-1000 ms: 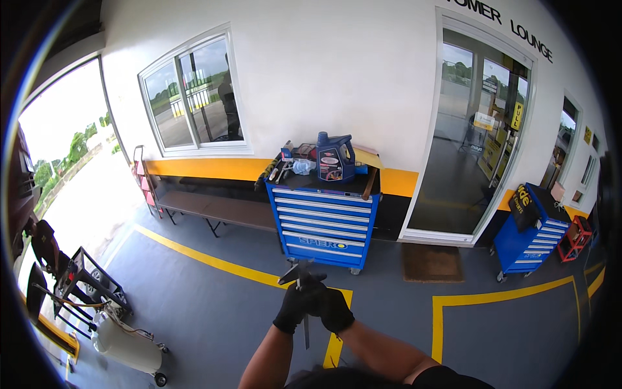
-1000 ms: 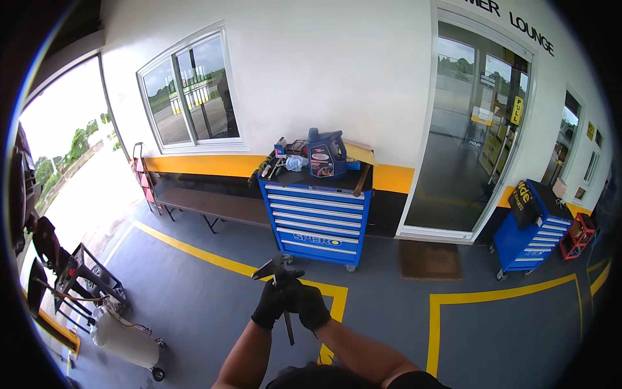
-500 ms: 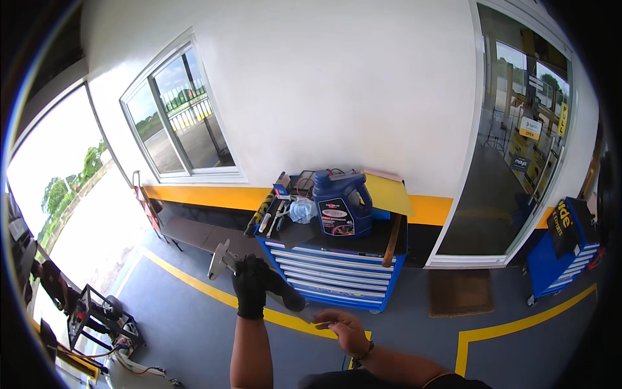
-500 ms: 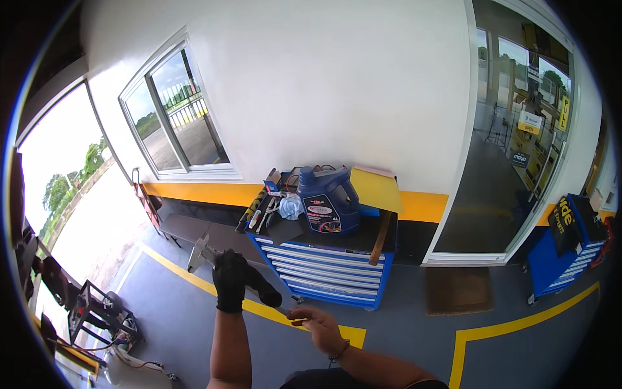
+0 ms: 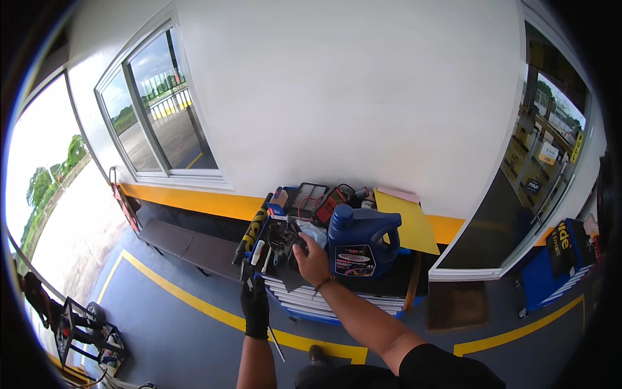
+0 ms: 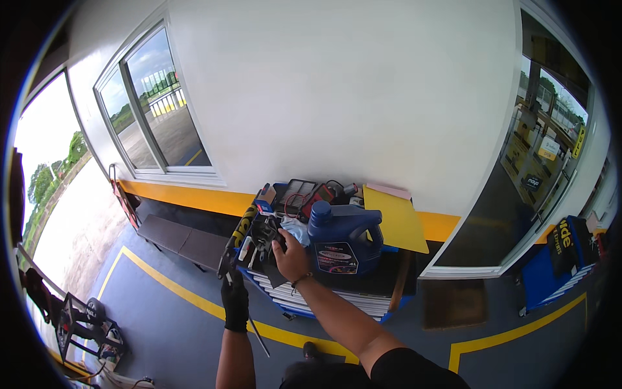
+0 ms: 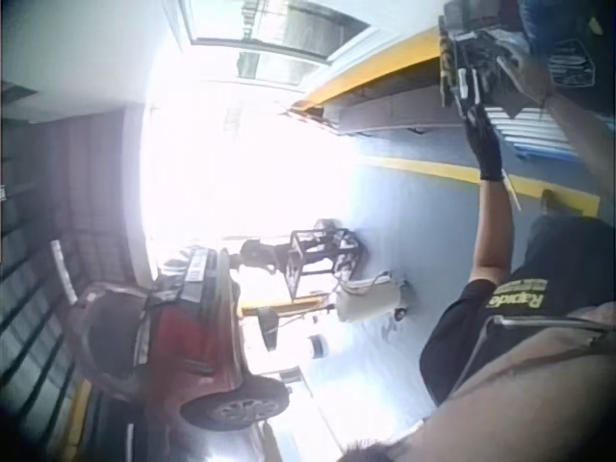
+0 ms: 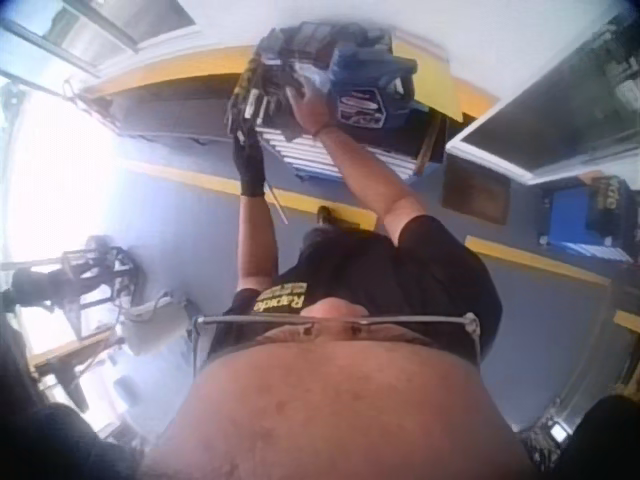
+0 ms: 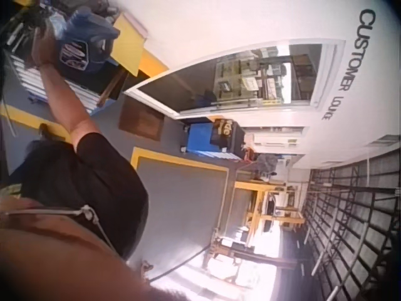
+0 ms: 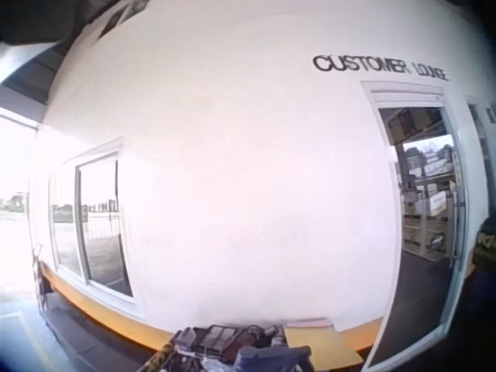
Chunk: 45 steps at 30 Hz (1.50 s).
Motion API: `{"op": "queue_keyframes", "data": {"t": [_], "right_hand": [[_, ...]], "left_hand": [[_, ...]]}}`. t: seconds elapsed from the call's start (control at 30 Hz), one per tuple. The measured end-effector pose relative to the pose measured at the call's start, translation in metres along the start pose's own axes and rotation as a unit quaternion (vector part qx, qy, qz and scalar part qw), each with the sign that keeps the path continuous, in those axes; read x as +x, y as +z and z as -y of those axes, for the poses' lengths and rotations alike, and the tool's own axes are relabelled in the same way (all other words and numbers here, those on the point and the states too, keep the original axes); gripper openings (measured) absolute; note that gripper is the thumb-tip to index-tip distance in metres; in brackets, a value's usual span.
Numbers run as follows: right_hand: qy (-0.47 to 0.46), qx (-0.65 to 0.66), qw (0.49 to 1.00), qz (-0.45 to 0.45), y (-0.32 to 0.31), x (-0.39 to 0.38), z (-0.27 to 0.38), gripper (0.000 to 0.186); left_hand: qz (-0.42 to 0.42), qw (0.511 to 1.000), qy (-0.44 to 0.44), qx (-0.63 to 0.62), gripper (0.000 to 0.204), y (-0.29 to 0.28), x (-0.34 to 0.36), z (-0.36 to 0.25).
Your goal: The person measures the thickness of a brake component using a caliper, refers to a document on a clipboard, and writes notes on the form while in a garage setting.
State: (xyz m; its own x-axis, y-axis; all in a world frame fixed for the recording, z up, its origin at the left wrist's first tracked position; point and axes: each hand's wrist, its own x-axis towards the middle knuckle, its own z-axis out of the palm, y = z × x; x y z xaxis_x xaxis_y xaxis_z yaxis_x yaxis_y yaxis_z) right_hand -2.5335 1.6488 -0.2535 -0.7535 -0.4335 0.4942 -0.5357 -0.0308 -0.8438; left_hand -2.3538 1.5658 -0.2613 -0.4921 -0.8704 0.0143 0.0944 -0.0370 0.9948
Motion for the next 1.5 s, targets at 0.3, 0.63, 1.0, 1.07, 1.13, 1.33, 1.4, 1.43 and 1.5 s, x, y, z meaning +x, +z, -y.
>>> {"op": "queue_keyframes", "data": {"t": [0.3, 0.63, 1.0, 1.07, 1.13, 1.33, 1.4, 1.43, 1.5], "right_hand": [[-0.052, 0.048, 0.970, 0.233, -0.126, -0.105, 0.018, 0.022], [0.162, -0.106, 0.963, -0.186, -0.354, 0.070, -0.158, 0.020], [0.293, -0.139, 0.937, 0.130, -0.377, 0.197, -0.356, 0.067], [0.278, -0.089, 0.944, 0.156, -0.386, 0.206, -0.377, 0.071], [0.299, -0.071, 0.931, 0.198, -0.387, 0.217, -0.388, 0.074], [0.111, -0.054, 0.991, 0.044, -0.367, 0.183, -0.379, 0.058], [0.150, 0.028, 0.986, 0.062, -0.370, 0.180, -0.382, 0.056], [0.168, 0.069, 0.981, 0.069, -0.373, 0.181, -0.384, 0.056], [0.192, 0.174, 0.965, 0.049, -0.384, 0.189, -0.405, 0.055]], "left_hand": [[0.270, 0.955, 0.029, 0.119, 0.021, -0.003, -0.014, 0.084], [0.522, 0.822, 0.059, 0.219, 0.031, 0.193, -0.070, 0.028], [0.261, 0.871, 0.189, 0.371, 0.050, 0.362, -0.114, 0.066], [0.249, 0.778, 0.299, 0.492, 0.046, 0.368, -0.105, 0.083], [0.199, 0.875, 0.190, 0.398, 0.036, 0.374, -0.109, 0.079], [0.099, 0.920, 0.072, 0.373, 0.026, 0.396, -0.137, 0.036], [0.087, 0.912, 0.091, 0.390, 0.026, 0.398, -0.145, 0.033], [0.080, 0.925, 0.078, 0.363, 0.028, 0.403, -0.149, 0.029], [0.071, 0.949, 0.057, 0.303, 0.034, 0.420, -0.156, 0.023]]}}
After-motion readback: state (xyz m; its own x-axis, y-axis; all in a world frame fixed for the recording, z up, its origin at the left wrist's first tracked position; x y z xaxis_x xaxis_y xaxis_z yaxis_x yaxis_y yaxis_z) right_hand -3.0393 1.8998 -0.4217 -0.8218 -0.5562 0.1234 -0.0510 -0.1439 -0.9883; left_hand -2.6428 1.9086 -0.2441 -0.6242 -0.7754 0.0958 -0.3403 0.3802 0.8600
